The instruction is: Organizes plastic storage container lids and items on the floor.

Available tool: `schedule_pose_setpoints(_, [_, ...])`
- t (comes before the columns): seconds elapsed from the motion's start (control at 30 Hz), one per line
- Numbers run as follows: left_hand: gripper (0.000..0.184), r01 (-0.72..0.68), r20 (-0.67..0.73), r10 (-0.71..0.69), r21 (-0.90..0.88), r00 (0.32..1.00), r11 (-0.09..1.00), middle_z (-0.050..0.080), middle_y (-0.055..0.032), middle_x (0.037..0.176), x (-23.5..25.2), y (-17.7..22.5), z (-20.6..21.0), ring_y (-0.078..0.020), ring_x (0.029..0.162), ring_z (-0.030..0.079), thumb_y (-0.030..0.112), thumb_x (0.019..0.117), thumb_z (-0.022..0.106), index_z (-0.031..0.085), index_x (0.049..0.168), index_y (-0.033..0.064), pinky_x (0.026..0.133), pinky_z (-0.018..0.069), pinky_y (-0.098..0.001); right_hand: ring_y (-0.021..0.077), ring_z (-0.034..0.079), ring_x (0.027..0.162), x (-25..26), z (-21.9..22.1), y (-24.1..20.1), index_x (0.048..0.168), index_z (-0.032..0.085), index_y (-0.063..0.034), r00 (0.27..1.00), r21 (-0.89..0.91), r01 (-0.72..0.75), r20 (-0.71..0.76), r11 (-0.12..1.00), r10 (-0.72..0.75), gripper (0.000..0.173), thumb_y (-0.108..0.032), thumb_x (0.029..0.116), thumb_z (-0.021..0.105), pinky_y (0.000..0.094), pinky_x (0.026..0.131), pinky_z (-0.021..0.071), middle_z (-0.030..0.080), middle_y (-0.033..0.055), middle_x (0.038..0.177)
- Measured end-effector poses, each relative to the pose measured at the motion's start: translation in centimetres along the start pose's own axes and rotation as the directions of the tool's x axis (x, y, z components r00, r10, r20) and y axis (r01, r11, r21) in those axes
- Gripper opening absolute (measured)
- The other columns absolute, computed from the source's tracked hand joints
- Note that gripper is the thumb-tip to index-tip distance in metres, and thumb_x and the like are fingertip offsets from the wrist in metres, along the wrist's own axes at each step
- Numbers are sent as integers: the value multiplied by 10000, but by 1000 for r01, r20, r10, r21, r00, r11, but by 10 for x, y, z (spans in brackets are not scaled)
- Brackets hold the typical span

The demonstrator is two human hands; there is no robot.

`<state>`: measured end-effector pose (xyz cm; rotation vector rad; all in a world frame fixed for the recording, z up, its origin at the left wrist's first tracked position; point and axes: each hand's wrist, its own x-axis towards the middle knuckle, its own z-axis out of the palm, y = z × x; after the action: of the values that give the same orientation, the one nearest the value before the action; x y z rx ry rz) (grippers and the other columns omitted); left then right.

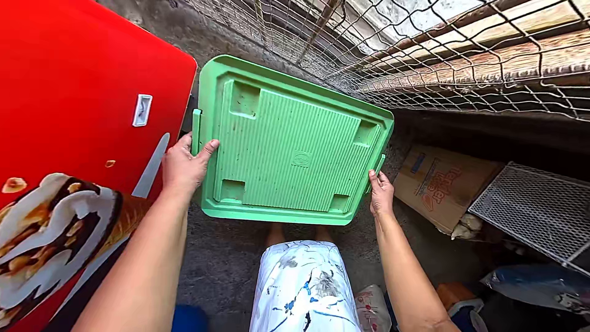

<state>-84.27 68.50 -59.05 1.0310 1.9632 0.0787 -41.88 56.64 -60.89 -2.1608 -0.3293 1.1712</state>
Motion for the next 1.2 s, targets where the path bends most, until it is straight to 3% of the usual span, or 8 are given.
schedule_pose_setpoints(0.13, [484, 15, 15, -14, -53, 1000, 998, 641, -289, 1243, -4, 12, 0, -435, 1149, 633, 307, 1016, 648, 556, 1406, 35, 1002, 435, -671, 113, 684, 976, -4, 3, -4, 1388, 499, 61, 999, 133, -54, 2, 990, 54, 373, -114, 1061, 536, 255, 890, 570, 663, 149, 1149])
schedule_pose_setpoints(0.23, [500, 18, 13, -16, -114, 1000, 993, 630, -260, 1276, -5, 28, 0, -370, 1151, 643, 289, 1012, 653, 526, 1436, 57, 1010, 467, -607, 124, 694, 948, -7, 8, -10, 1387, 473, 35, 998, 243, -57, -26, 968, 65, 340, -123, 1086, 472, 279, 863, 594, 650, 130, 1120])
schedule_pose_setpoints(0.43, [492, -52, -6, 52, -164, 999, 985, 609, -244, 1313, 27, 42, -1, -328, 1181, 628, 295, 1019, 639, 523, 1424, 44, 1027, 474, -556, 159, 677, 1024, -2, 24, -18, 1454, 402, 16, 999, 249, -24, 40, 968, 15, 400, -97, 1077, 476, 312, 914, 578, 616, 166, 1210])
schedule_pose_setpoints(0.53, [521, -52, -33, 47, -144, 998, 988, 550, -250, 1410, 36, 46, -8, -356, 1276, 577, 283, 1051, 573, 435, 1510, 77, 1072, 440, -578, 162, 662, 1101, -5, 29, -22, 1492, 378, -18, 993, 250, 11, 115, 968, -41, 437, -156, 1085, 458, 326, 970, 559, 610, 151, 1274])
schedule_pose_setpoints(0.7, [664, -103, -51, 100, -52, 994, 993, 340, -225, 1617, 14, 44, -18, -359, 1496, 350, 362, 1078, 470, 220, 1628, 84, 1208, 290, -569, 213, 377, 1470, -15, 18, -13, 1631, 159, -54, 982, 101, -24, 187, 995, 5, 659, -310, 1088, 431, 352, 1189, 342, 267, 184, 1654])
schedule_pose_setpoints(0.8, [720, -103, -39, 100, -72, 994, 992, 283, -249, 1635, 5, 30, -17, -387, 1518, 288, 391, 1065, 499, 197, 1628, 59, 1217, 247, -592, 231, 478, 1372, -16, 14, -19, 1584, 252, -6, 977, 107, -110, 196, 988, 88, 571, -255, 1101, 427, 355, 1125, 409, 399, 221, 1558])
schedule_pose_setpoints(1.03, [657, 56, 19, -53, -193, 998, 980, 462, -255, 1500, 17, 45, -20, -373, 1368, 490, 493, 1066, 433, 324, 1573, 91, 1111, 385, -600, 195, 623, 1180, 0, 30, -33, 1513, 379, -34, 984, 237, -76, 174, 969, 34, 489, -274, 1095, 462, 353, 1014, 521, 585, 176, 1346])
schedule_pose_setpoints(1.2, [736, 88, 98, -70, -196, 993, 977, 470, -245, 1490, -15, 49, -12, -365, 1379, 463, 602, 1021, 362, 396, 1529, 71, 1105, 357, -620, 217, 659, 1083, -7, -1, -11, 1405, 496, -4, 990, 375, -138, 49, 917, 129, 418, -286, 1108, 412, 389, 951, 554, 647, 171, 1213])
